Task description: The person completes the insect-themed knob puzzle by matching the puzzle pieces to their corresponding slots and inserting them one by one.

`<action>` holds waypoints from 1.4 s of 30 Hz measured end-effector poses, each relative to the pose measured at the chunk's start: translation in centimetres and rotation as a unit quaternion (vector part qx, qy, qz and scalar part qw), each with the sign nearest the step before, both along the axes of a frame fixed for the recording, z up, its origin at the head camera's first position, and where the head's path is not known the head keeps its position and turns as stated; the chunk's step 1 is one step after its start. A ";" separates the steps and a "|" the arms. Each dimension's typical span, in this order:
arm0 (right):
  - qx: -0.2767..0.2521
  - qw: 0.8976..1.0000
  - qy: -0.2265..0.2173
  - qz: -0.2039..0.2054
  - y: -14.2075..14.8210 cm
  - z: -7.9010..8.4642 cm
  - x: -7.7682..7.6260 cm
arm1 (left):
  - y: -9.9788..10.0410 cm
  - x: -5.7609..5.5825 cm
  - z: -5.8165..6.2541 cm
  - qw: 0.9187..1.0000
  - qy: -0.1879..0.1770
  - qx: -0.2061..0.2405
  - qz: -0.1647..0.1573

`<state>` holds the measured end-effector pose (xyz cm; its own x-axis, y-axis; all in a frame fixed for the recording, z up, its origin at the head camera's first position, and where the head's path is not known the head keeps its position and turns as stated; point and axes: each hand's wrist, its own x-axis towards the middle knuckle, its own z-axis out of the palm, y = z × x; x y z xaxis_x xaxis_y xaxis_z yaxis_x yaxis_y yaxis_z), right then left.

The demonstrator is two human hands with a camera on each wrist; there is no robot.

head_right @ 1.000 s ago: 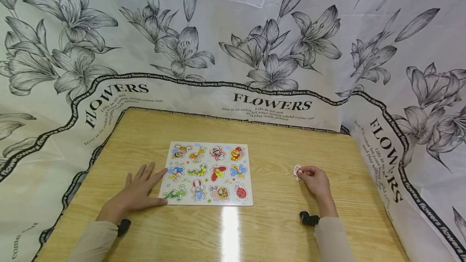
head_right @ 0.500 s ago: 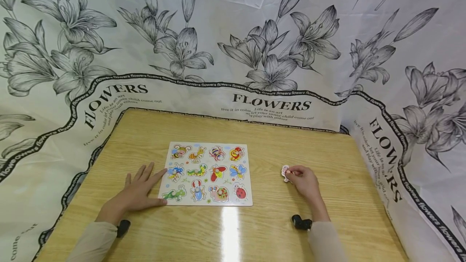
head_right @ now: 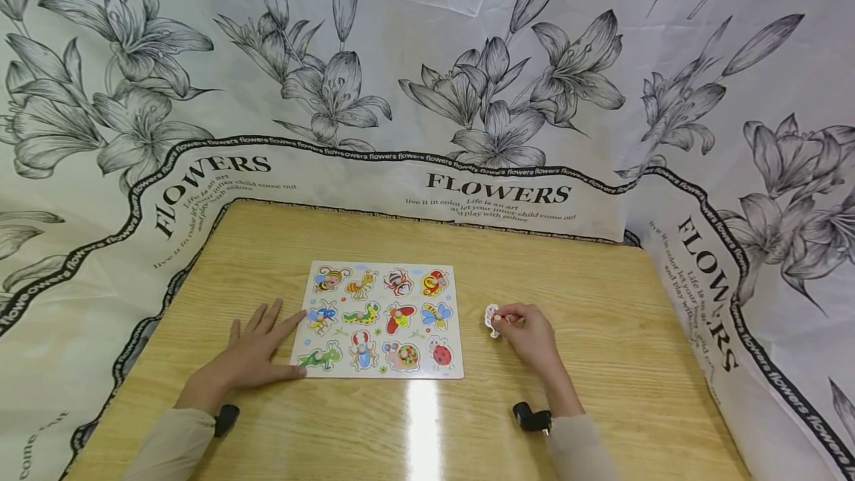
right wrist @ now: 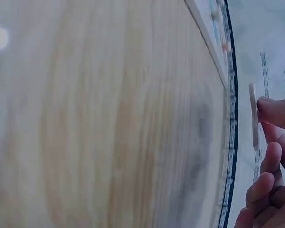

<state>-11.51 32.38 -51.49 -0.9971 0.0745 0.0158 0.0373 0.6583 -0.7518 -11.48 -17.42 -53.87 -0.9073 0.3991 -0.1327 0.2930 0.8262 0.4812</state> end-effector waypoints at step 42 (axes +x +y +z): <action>0.023 0.995 -0.016 0.097 -8.7 -1.5 1.9 | -0.1 0.0 0.2 1.000 -0.005 -0.002 -0.001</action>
<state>-9.57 23.66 -53.00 -0.9928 -0.1187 -0.0183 -0.0692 0.6899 -0.7206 -11.51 -17.48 -53.65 -0.9051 0.3999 -0.1443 0.2893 0.8280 0.4804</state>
